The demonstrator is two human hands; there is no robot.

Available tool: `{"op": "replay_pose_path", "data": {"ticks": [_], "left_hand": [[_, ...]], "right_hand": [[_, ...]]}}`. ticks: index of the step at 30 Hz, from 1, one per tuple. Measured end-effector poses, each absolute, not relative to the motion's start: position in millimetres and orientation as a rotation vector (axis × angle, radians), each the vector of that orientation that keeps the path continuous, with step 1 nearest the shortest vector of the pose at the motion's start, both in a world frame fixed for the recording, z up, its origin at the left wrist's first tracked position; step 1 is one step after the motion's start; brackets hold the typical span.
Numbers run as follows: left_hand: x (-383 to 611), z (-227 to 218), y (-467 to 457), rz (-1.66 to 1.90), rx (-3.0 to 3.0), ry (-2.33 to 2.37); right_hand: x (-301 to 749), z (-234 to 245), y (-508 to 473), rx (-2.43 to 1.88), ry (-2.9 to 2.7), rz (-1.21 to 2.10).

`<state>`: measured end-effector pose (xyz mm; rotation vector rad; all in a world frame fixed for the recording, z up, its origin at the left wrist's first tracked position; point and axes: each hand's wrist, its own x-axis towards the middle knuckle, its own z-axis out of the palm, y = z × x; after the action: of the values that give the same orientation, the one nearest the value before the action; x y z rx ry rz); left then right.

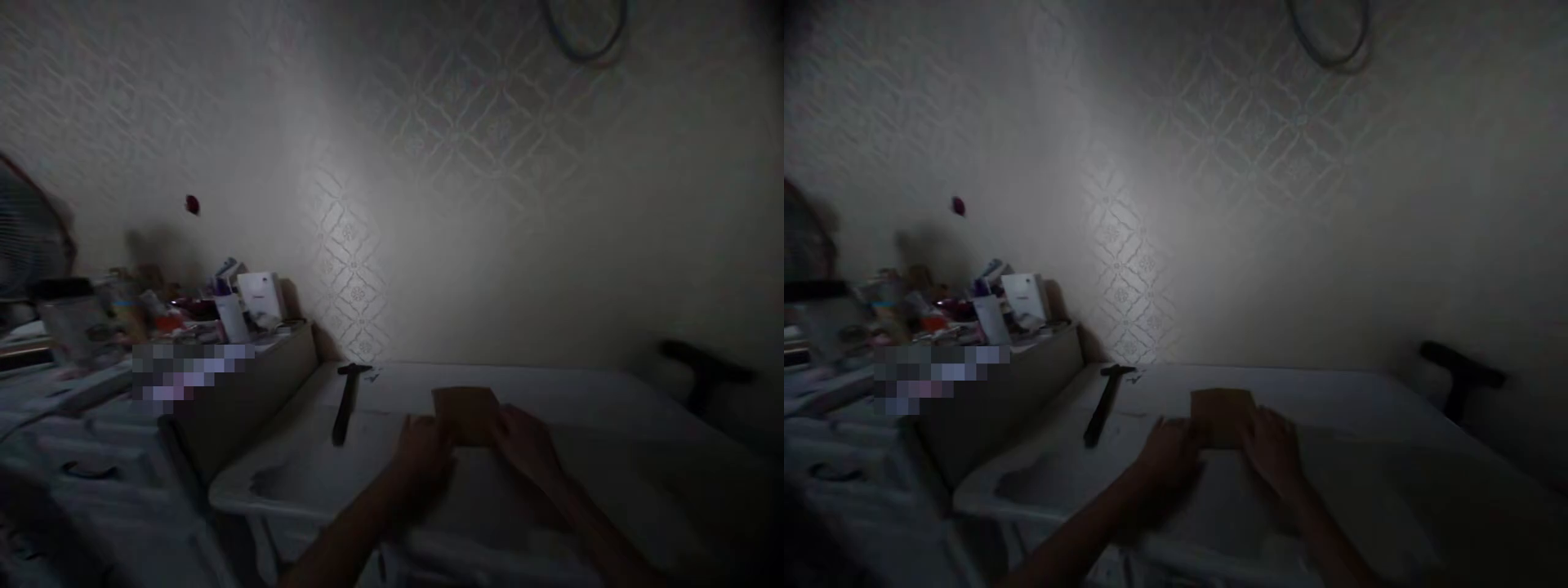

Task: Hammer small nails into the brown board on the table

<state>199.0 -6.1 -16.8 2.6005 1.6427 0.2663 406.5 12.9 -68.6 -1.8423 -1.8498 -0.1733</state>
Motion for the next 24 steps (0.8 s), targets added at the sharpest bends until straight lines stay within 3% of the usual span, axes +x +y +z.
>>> {"op": "replay_pose_path", "data": {"ticks": [10, 24], "left_hand": [[138, -12, 64, 0.328, 2.434, 2.054], [66, -16, 140, 0.100, 2.289, 2.387]], "right_hand": [[401, -81, 64, -1.602, -1.984, -0.081], [401, -85, 57, -1.608, -2.018, -0.212]]}}
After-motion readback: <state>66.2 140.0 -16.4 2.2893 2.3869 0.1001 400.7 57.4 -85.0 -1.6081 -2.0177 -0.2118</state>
